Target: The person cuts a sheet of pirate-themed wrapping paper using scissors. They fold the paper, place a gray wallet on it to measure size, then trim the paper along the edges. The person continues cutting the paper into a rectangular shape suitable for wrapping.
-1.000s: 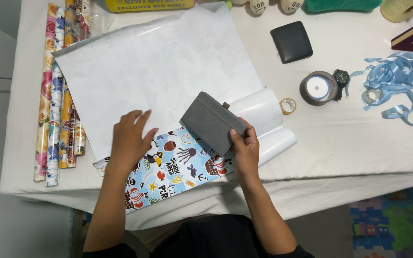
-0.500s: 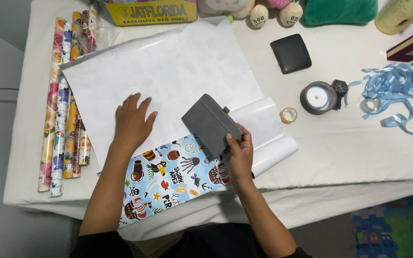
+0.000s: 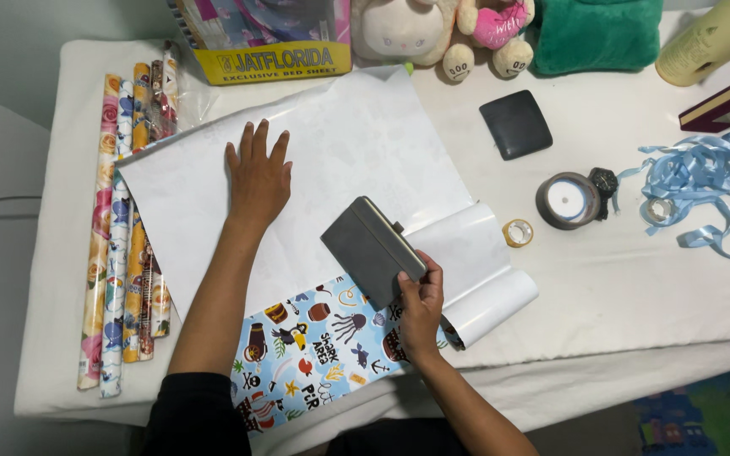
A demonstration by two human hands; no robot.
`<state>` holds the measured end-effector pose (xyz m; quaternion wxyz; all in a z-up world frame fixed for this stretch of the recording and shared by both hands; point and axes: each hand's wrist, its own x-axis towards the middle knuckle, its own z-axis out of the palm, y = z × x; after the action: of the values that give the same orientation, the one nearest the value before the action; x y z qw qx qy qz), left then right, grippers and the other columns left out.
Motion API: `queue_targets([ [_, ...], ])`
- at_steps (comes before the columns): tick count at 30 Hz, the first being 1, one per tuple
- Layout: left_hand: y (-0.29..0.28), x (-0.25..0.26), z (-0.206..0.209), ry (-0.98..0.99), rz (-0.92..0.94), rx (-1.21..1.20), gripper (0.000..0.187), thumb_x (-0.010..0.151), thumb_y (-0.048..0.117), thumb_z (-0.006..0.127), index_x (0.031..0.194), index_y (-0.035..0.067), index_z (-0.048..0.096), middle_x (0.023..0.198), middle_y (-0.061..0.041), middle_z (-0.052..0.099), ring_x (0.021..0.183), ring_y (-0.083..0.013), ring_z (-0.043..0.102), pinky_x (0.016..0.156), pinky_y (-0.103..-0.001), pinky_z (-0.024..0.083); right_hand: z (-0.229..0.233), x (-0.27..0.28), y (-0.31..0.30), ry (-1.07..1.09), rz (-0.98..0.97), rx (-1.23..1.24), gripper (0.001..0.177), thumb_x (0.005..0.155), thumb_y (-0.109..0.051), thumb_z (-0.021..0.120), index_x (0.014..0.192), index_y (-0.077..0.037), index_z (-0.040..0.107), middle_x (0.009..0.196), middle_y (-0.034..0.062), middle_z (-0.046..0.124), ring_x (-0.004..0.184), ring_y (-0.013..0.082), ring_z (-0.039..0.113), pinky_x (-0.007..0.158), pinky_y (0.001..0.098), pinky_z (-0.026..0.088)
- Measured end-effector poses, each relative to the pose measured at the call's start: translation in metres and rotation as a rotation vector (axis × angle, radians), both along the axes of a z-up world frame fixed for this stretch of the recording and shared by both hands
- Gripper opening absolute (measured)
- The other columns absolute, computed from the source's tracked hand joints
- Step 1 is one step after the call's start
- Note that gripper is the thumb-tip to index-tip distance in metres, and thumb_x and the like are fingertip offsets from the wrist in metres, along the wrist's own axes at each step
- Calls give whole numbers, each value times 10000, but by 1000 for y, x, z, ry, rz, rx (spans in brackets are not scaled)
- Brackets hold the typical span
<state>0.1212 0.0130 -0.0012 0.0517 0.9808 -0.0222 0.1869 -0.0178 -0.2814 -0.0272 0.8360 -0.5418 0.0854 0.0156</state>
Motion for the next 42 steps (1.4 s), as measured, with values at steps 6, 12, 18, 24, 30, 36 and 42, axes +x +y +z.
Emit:
queue_targets([
  [6, 12, 37, -1, -55, 18, 135, 559, 976, 204, 666, 1505, 88, 529, 1572, -233, 402, 1523, -394, 293, 1139, -756, 130, -2, 2, 1, 0, -24, -4, 436, 982, -86, 586, 1403, -35, 480, 1178, 100, 618, 1046, 113, 580, 904, 277, 492],
  [12, 25, 55, -4, -22, 122, 44, 588, 961, 162, 665, 1507, -4, 525, 1206, -166, 639, 1108, -344, 539, 922, -596, 365, -1, 5, 1, 18, -31, 9, 436, 983, -105, 594, 1398, -32, 480, 1184, 108, 636, 1086, 128, 593, 963, 290, 489],
  [18, 15, 38, -2, -126, 111, 248, 189, 887, -2, 624, 1054, 61, 684, 960, -73, 594, 969, -271, 533, 857, -468, 371, 1, 7, 2, -18, -22, -12, 460, 984, -127, 600, 1414, -27, 469, 1199, 122, 644, 1104, 143, 601, 983, 305, 488],
  [24, -16, -2, 14, -225, 52, 218, 47, 902, 36, 624, 943, 56, 612, 947, -106, 579, 897, -289, 551, 781, -448, 402, 0, -1, -2, -28, 4, -23, 472, 978, -149, 622, 1409, -23, 479, 1175, 127, 645, 1084, 145, 609, 959, 302, 509],
  [30, -37, -45, 26, -330, 7, 80, 224, 883, 96, 656, 1059, 14, 543, 1179, -194, 621, 1021, -306, 594, 850, -455, 438, -1, -3, -6, -43, -20, -29, 480, 978, -152, 632, 1418, -27, 485, 1141, 99, 634, 1032, 115, 590, 922, 274, 502],
  [36, -49, -73, 31, -30, -56, 67, 405, 807, 164, 786, 1131, 26, 586, 1030, -102, 614, 956, -287, 588, 808, -491, 397, -4, -16, -7, -40, 4, -26, 498, 1002, -122, 638, 1458, -23, 465, 1077, 121, 640, 961, 113, 586, 863, 262, 496],
  [42, -61, -80, 27, 17, 9, 123, 579, 772, 190, 813, 1289, 64, 585, 1253, -166, 560, 1191, -339, 531, 923, -545, 404, 0, -29, -13, -64, -15, -55, 490, 976, -103, 627, 1412, 0, 429, 1224, 119, 656, 1113, 138, 637, 937, 281, 516],
])
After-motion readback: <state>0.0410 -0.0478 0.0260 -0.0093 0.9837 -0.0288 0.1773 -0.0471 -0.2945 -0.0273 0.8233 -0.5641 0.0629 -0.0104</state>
